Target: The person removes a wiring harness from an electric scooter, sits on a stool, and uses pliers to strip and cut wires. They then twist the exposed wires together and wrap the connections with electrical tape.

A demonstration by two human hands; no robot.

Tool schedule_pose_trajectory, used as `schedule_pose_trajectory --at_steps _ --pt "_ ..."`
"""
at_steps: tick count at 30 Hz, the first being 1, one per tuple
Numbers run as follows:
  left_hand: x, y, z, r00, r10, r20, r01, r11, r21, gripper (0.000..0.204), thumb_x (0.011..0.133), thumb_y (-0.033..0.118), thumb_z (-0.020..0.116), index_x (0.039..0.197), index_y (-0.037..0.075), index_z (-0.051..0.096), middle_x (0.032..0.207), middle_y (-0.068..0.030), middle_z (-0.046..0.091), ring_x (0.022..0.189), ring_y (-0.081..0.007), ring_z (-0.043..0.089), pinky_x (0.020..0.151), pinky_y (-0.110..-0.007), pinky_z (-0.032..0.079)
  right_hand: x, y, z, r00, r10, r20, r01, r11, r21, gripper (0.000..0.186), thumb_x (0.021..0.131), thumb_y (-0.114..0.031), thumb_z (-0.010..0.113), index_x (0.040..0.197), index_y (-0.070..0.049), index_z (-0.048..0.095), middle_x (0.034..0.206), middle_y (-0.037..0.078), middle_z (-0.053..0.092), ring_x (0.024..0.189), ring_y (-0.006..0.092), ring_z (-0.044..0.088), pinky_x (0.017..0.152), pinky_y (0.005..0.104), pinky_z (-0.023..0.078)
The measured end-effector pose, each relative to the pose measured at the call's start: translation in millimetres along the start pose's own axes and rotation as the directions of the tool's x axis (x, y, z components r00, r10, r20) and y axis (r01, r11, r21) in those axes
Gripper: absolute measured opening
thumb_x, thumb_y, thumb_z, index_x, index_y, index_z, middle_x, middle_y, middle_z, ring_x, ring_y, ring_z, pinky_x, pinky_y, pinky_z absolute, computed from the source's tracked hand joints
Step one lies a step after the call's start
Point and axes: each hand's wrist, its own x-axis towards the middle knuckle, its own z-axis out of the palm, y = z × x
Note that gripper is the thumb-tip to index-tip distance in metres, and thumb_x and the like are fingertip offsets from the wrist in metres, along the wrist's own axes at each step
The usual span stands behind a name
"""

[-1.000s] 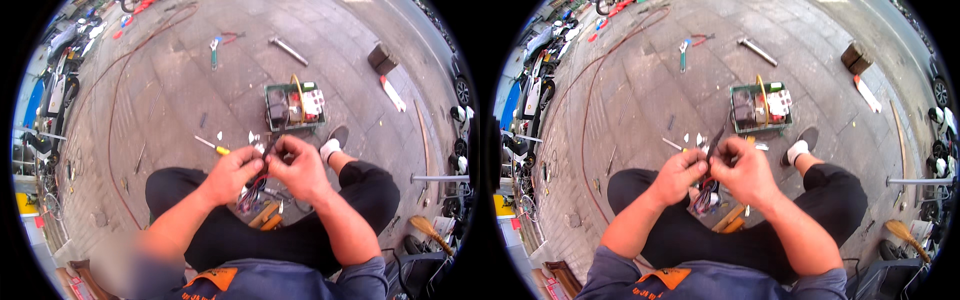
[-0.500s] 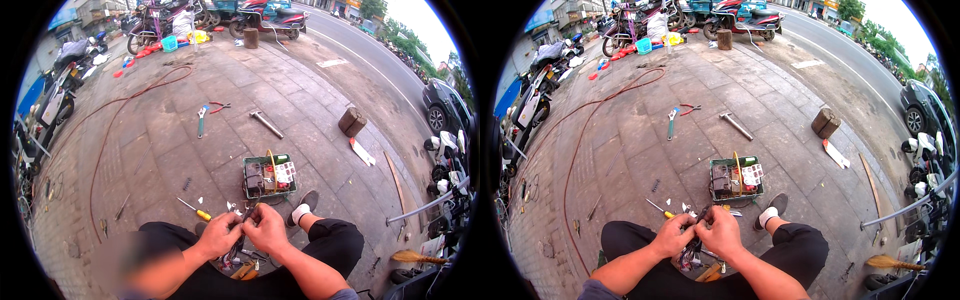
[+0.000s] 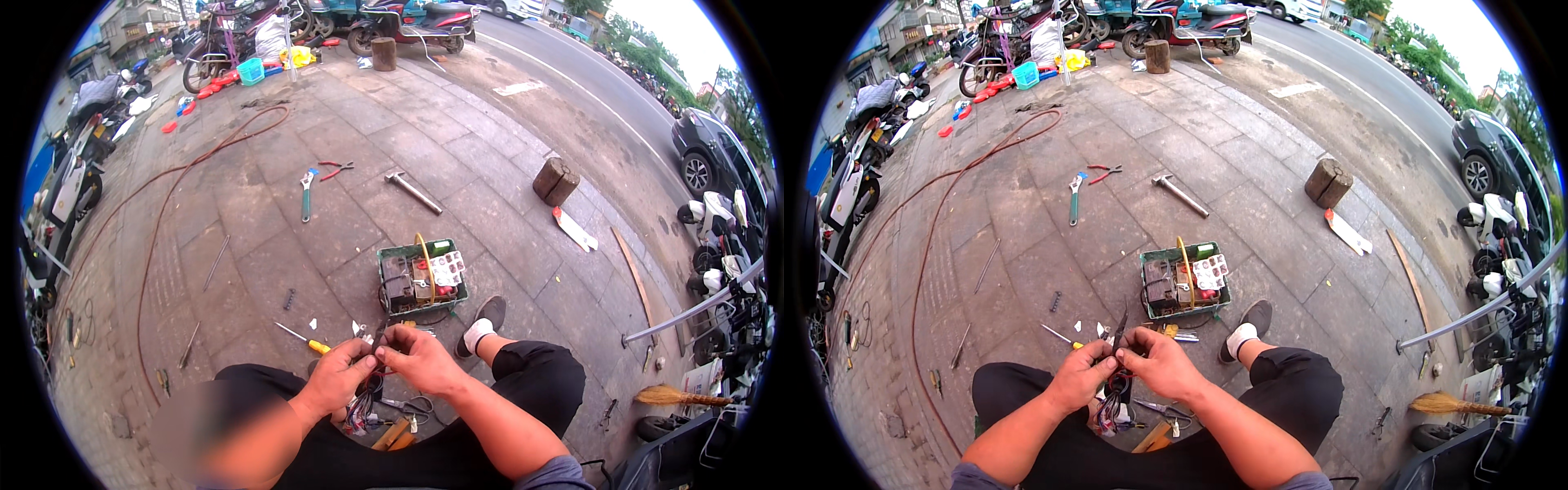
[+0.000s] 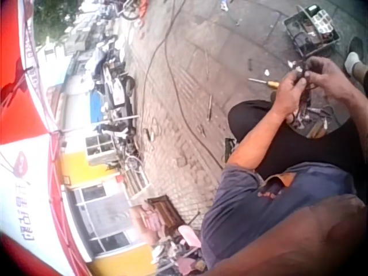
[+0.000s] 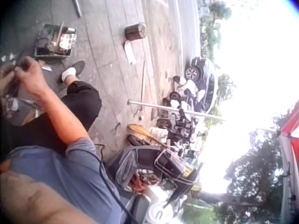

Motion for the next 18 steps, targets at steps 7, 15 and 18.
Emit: schedule_pose_trajectory --at_steps 7,15,18 --pt "-0.9 3.2 -0.9 0.991 -0.058 0.121 0.089 0.962 -0.260 0.021 0.107 0.016 0.061 0.122 0.002 0.066 0.112 -0.0005 0.068 0.103 -0.0083 0.059 0.093 -0.027 0.049 -0.1 4.4 -6.6 0.990 -0.137 0.016 0.136 0.952 -0.273 0.011 0.099 -0.009 0.069 0.100 0.000 0.063 0.092 -0.001 0.065 0.086 0.0058 0.058 0.076 0.0259 0.051" --pt "1.0 -1.1 6.8 0.995 0.079 -0.059 -0.073 0.993 0.092 0.013 0.105 0.013 0.061 0.112 0.002 0.066 0.099 -0.0012 0.065 0.090 -0.0104 0.060 0.081 -0.030 0.050 -6.0 -2.2 13.0 0.951 -0.248 -0.185 0.096 0.804 -0.587 0.022 0.093 -0.017 0.070 0.094 0.004 0.060 0.083 0.013 0.065 0.077 0.0174 0.061 0.071 0.0373 0.052" --pt "0.4 13.4 12.3 0.955 0.235 -0.179 -0.148 0.906 0.397 0.013 0.099 0.012 0.066 0.106 0.001 0.067 0.096 -0.0141 0.065 0.090 -0.0289 0.067 0.081 -0.039 0.052 -4.4 -7.6 18.4 0.924 -0.258 -0.282 0.030 0.785 -0.619 0.025 0.089 -0.021 0.072 0.091 0.002 0.062 0.086 0.020 0.068 0.081 0.0339 0.069 0.073 0.0429 0.053"
